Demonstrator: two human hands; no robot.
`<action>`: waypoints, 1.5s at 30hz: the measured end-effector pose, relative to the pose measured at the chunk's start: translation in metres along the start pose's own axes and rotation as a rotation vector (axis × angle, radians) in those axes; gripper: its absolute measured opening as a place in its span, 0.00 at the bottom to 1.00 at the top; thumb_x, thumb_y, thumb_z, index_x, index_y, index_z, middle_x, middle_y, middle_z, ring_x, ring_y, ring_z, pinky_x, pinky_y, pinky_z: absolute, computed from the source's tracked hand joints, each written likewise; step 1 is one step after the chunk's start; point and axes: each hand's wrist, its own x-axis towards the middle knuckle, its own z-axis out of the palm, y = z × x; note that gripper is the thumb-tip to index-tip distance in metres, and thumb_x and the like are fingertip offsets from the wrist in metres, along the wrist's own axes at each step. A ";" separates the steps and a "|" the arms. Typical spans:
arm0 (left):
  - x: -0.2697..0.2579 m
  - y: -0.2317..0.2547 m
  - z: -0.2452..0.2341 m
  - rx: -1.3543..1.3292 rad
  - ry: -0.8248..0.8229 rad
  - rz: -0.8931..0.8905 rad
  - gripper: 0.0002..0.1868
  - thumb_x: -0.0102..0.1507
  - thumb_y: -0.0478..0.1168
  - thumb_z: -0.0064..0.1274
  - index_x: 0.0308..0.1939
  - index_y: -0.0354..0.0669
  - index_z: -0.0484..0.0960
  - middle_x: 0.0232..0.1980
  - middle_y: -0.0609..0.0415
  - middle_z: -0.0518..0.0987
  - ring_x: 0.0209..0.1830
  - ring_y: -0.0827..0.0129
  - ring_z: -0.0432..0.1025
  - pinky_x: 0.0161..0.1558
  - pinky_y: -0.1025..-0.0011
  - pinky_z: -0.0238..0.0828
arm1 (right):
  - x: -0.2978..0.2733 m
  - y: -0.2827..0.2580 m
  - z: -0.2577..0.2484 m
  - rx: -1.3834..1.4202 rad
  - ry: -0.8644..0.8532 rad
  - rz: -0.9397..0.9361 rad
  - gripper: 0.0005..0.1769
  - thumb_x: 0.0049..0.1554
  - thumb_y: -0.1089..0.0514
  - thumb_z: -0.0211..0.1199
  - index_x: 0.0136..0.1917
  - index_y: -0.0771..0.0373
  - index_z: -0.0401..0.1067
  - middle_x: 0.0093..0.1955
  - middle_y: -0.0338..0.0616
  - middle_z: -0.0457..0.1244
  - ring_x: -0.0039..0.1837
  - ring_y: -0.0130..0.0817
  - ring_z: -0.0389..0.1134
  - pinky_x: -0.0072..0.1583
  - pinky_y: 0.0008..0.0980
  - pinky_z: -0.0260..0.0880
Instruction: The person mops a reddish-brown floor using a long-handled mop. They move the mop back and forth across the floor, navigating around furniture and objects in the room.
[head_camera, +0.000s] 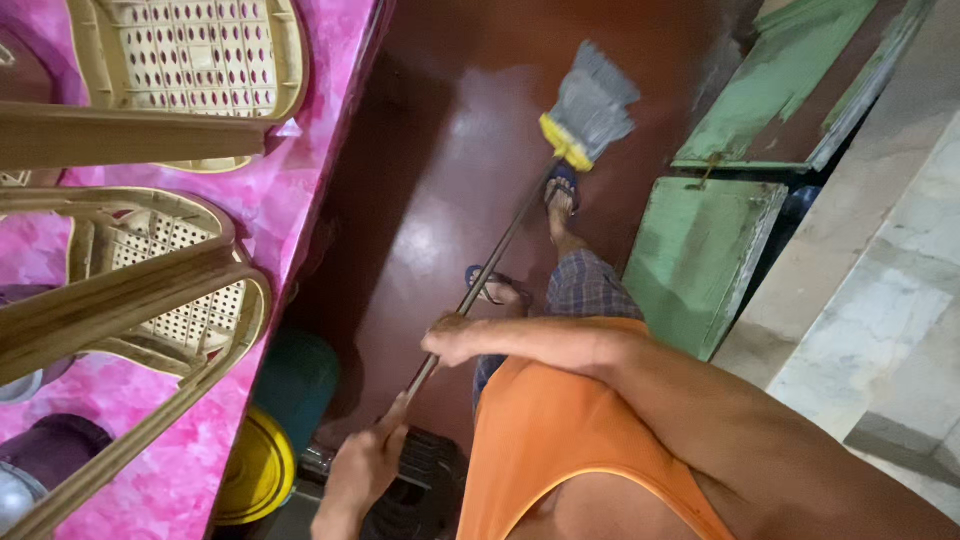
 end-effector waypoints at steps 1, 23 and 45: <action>-0.008 -0.007 -0.003 -0.052 0.057 0.076 0.27 0.64 0.46 0.50 0.69 0.63 0.73 0.29 0.37 0.82 0.28 0.49 0.80 0.34 0.54 0.75 | -0.002 -0.010 0.000 0.017 0.006 -0.031 0.13 0.55 0.50 0.67 0.45 0.63 0.75 0.40 0.48 0.68 0.45 0.42 0.71 0.51 0.45 0.72; 0.228 0.259 0.039 0.185 -0.006 0.209 0.19 0.74 0.57 0.43 0.55 0.52 0.83 0.46 0.40 0.85 0.47 0.47 0.81 0.52 0.50 0.76 | -0.171 0.272 -0.086 -0.161 0.372 0.447 0.11 0.60 0.53 0.60 0.55 0.45 0.79 0.55 0.42 0.67 0.64 0.37 0.64 0.71 0.44 0.59; 0.001 0.018 0.103 -0.602 0.029 0.118 0.30 0.65 0.38 0.51 0.73 0.45 0.67 0.25 0.58 0.77 0.19 0.77 0.67 0.22 0.70 0.68 | -0.035 0.059 0.056 -0.057 -0.053 -0.040 0.06 0.54 0.59 0.65 0.42 0.63 0.73 0.41 0.52 0.70 0.45 0.46 0.74 0.47 0.46 0.77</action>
